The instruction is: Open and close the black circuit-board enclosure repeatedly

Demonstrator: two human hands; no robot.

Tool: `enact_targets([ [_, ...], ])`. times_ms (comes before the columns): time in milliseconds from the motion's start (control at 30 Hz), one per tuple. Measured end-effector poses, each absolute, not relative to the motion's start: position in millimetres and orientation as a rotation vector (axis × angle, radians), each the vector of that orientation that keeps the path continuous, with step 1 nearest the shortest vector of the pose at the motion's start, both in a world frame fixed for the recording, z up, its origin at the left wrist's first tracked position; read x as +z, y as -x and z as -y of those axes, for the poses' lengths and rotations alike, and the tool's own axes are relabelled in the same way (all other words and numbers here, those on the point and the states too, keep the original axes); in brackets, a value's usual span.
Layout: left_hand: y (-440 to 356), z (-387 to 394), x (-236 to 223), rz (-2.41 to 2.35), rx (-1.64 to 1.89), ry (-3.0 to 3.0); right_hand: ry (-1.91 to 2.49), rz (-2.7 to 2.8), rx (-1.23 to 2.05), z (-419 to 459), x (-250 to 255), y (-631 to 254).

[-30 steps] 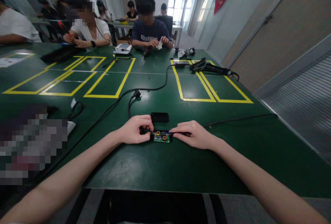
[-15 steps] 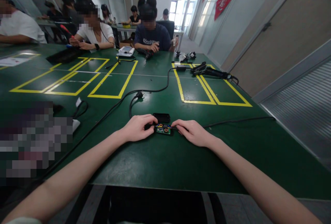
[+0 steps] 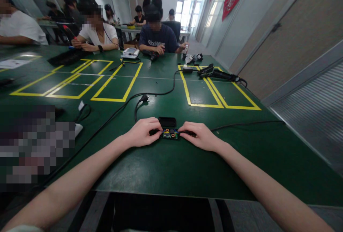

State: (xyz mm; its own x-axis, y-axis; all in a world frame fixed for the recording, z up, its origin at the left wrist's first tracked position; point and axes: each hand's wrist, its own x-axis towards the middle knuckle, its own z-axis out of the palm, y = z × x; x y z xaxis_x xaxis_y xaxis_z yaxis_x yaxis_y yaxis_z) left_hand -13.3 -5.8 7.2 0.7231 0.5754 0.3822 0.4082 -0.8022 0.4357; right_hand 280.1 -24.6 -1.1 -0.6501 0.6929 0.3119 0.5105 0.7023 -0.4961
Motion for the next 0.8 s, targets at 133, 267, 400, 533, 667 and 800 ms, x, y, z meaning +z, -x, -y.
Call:
enact_targets([
  [133, 13.3, 5.1, 6.5, -0.773, 0.716, -2.609, 0.868, 2.427, 0.445, 24.5, -1.7, -279.4],
  [267, 12.8, 5.2, 6.9, -0.794, 0.694, -2.597, 0.856, 2.423, 0.417, 24.0, -4.6, -279.1],
  [400, 11.8, 5.5, 8.0, -0.792, 0.706, -2.574, 0.851, 2.420, 0.403, 23.8, -6.7, -278.7],
  [533, 11.3, 6.0, 8.1, -0.827, 0.687, -2.528, 0.838, 2.424, 0.376, 23.5, -6.1, -278.0],
  [667, 10.2, 5.5, 6.6, -0.865, 0.663, -2.461, 0.833, 2.454, 0.345, 23.7, -4.4, -277.5],
  [800, 7.4, 6.0, 6.6, -0.900, 0.674, -2.300, 0.836, 2.486, 0.318, 24.5, -2.5, -276.8],
])
